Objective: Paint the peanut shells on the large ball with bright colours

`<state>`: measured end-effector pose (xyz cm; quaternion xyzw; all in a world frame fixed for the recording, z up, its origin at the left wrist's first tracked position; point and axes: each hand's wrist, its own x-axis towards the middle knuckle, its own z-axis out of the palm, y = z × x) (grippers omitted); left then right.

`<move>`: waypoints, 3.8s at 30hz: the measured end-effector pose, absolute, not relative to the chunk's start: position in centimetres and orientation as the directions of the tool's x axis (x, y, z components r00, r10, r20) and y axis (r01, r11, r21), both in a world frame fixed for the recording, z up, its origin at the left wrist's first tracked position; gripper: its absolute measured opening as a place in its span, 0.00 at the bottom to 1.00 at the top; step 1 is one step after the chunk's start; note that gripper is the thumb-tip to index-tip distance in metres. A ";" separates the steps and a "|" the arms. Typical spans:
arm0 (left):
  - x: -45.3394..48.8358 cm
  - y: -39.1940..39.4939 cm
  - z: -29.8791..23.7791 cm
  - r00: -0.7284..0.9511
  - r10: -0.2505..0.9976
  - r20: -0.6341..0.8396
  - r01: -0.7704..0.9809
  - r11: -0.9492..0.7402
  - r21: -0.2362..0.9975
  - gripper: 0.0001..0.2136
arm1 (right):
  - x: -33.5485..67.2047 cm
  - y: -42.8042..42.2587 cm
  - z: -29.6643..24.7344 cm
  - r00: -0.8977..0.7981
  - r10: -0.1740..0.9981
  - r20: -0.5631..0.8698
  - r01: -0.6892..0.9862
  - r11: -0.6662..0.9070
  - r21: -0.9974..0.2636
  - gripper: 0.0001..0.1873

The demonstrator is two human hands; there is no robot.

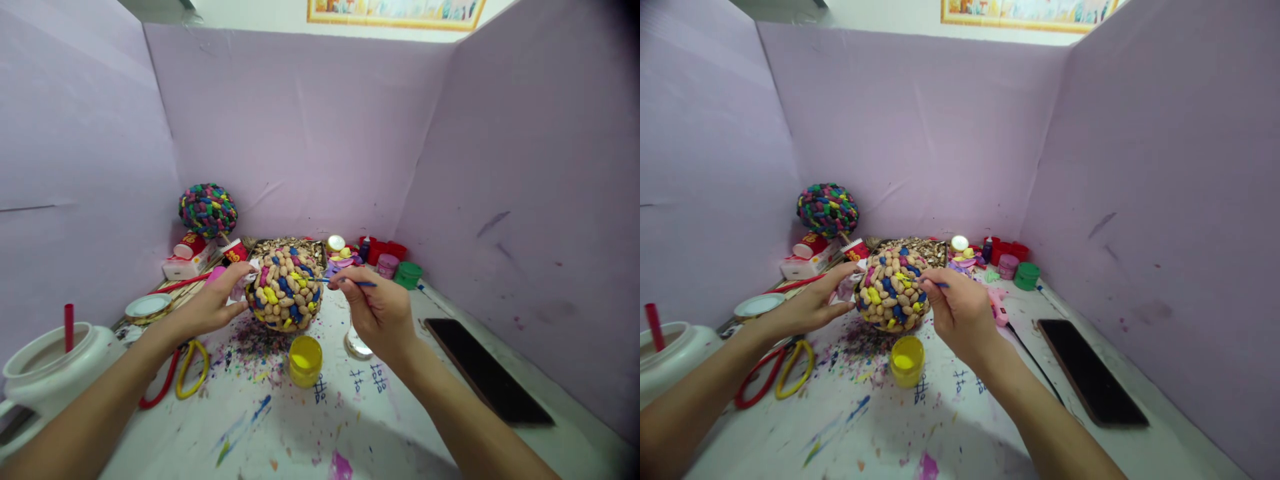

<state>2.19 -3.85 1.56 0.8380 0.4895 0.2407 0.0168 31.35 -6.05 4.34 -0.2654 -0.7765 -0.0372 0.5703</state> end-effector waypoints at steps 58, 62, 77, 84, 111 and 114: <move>0.6 -3.0 1.2 0.366 0.874 0.320 0.831 -0.462 0.310 0.30 | 32.0 -5.9 4.5 -0.170 0.431 0.886 0.431 0.841 -0.326 0.11; 0.5 -2.9 1.1 0.371 0.869 0.328 0.833 -0.468 0.297 0.30 | 31.9 -5.9 4.6 -0.162 0.423 0.892 0.432 0.843 -0.321 0.11; 0.9 -3.2 1.3 0.376 0.864 0.336 0.838 -0.472 0.275 0.29 | 31.8 -5.6 4.2 -0.111 0.450 0.886 0.434 0.824 -0.364 0.10; 0.9 -3.2 1.3 0.373 0.865 0.335 0.826 -0.474 0.305 0.29 | 31.5 -5.7 3.9 -0.121 0.500 0.857 0.399 0.816 -0.419 0.10; 0.9 -3.0 1.0 0.369 0.865 0.340 0.831 -0.471 0.295 0.29 | 31.8 -6.0 4.3 0.036 0.529 0.848 0.295 0.805 -0.514 0.09; 0.9 -3.0 0.9 0.373 0.859 0.351 0.827 -0.480 0.294 0.28 | 31.8 -5.9 4.3 0.079 0.539 0.839 0.297 0.790 -0.536 0.09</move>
